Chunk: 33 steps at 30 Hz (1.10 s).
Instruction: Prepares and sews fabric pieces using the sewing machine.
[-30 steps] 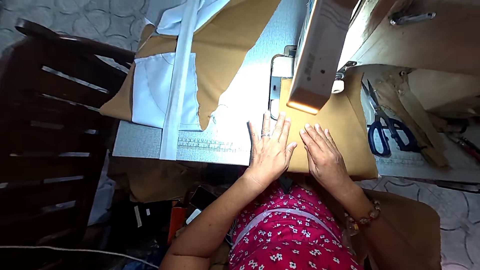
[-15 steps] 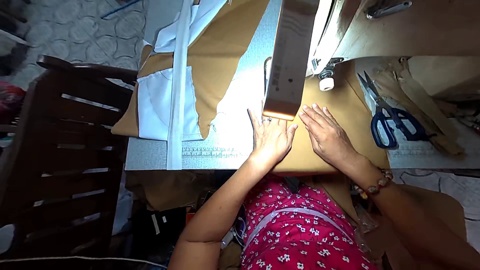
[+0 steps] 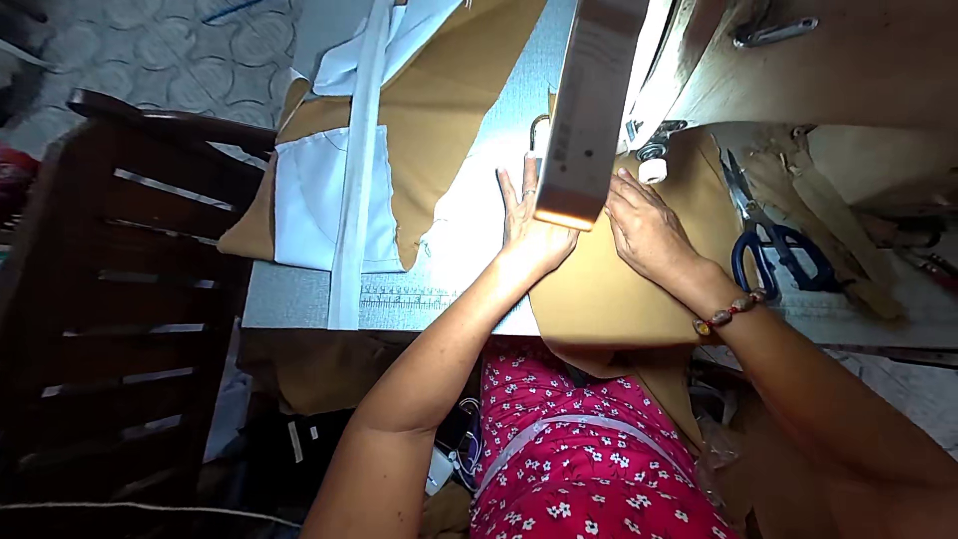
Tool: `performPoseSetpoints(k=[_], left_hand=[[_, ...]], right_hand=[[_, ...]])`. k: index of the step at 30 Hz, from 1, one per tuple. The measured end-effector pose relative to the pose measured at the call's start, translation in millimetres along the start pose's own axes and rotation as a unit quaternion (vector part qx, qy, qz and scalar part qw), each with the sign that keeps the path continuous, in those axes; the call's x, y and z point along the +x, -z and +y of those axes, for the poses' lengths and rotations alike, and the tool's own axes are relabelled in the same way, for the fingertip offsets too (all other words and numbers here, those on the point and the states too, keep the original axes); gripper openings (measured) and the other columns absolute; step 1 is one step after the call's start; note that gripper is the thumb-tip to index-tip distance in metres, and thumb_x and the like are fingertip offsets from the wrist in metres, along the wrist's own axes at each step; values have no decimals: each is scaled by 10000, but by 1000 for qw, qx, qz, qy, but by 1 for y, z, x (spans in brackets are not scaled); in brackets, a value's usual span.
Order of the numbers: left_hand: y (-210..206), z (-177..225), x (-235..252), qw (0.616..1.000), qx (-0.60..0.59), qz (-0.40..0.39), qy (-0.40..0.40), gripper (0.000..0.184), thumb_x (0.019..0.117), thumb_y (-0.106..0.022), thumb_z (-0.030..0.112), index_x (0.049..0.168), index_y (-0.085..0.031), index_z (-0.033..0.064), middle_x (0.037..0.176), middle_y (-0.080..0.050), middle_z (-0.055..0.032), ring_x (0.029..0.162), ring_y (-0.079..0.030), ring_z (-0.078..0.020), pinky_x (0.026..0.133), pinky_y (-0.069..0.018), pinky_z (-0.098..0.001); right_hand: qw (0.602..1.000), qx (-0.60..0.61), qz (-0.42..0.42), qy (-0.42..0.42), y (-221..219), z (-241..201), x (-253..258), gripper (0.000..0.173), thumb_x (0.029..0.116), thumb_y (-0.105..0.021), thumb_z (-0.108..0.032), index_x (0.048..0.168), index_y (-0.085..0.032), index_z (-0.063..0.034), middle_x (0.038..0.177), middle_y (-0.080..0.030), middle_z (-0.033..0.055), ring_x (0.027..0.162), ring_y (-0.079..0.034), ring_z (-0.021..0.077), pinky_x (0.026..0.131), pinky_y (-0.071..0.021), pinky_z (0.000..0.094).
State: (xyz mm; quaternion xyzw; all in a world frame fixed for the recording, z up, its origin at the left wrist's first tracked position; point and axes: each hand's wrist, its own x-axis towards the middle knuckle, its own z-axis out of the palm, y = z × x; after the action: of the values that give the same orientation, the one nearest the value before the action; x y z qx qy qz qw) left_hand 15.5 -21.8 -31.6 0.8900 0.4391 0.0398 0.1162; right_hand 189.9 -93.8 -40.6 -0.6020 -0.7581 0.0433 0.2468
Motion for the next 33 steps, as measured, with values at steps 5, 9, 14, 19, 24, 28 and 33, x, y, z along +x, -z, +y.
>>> performPoseSetpoints(k=[5, 9, 14, 19, 24, 28, 33], left_hand=[[6, -3, 14, 1000, -7, -22, 10, 659, 1080, -254, 493, 1640, -266, 146, 1714, -207, -81, 1590, 14, -395, 1168, 103, -736], [7, -1, 16, 999, -15, -24, 19, 666, 1081, -255, 510, 1650, -231, 167, 1730, -147, -55, 1593, 36, -374, 1171, 101, -731], [9, 1, 15, 999, -26, -25, 22, 714, 1071, -300, 551, 1645, -239, 131, 1729, -149, -76, 1595, 6, -372, 1195, 62, -712], [28, -17, 13, 970, -237, -38, -47, 610, 1083, -398, 399, 1575, -386, 40, 1652, -347, -148, 1576, -174, -366, 1228, 26, -667], [-4, -34, 6, 852, -439, 256, -128, 391, 1071, -383, 40, 1395, -522, -130, 1362, -631, -247, 1271, -637, -231, 1105, -476, -379], [9, -22, -7, 840, -368, 384, -112, 318, 937, -521, -126, 1230, -644, -123, 1289, -662, -257, 1222, -654, -253, 1044, -493, -281], [13, -23, -10, 863, -316, 384, -89, 286, 827, -587, -139, 1032, -760, -41, 1103, -758, -195, 1141, -710, -292, 1057, -499, -333]], right_hand=[[1000, 2, 1, 11, -1, 9, 13, 395, 1032, -416, -19, 1374, -609, 17, 1419, -592, 254, 1391, -511, 422, 1193, -337, 558], [1000, -16, -15, -2, 3, 7, 9, 400, 1049, -400, -34, 1401, -586, 8, 1462, -559, 245, 1441, -448, 421, 1222, -295, 540], [998, 24, 36, -42, 22, -47, -29, 341, 984, -543, 12, 1308, -647, 34, 1334, -605, 248, 1240, -586, 409, 1026, -494, 491], [983, 168, 75, -14, 0, -85, -48, 262, 921, -664, -170, 1098, -755, 1, 940, -692, 136, 853, -669, 210, 768, -566, 309], [997, 66, 44, -11, -17, -95, -61, 447, 912, -699, -380, 1199, -743, -41, 867, -626, 123, 780, -618, 271, 681, -517, 389], [995, 57, 82, -26, -19, -94, -61, 246, 976, -647, -213, 1106, -789, -60, 814, -610, 112, 734, -604, 244, 663, -513, 344], [976, 158, 145, -47, -21, -86, -66, 175, 958, -638, -107, 1022, -783, -33, 874, -660, 92, 830, -633, 142, 753, -525, 237]])
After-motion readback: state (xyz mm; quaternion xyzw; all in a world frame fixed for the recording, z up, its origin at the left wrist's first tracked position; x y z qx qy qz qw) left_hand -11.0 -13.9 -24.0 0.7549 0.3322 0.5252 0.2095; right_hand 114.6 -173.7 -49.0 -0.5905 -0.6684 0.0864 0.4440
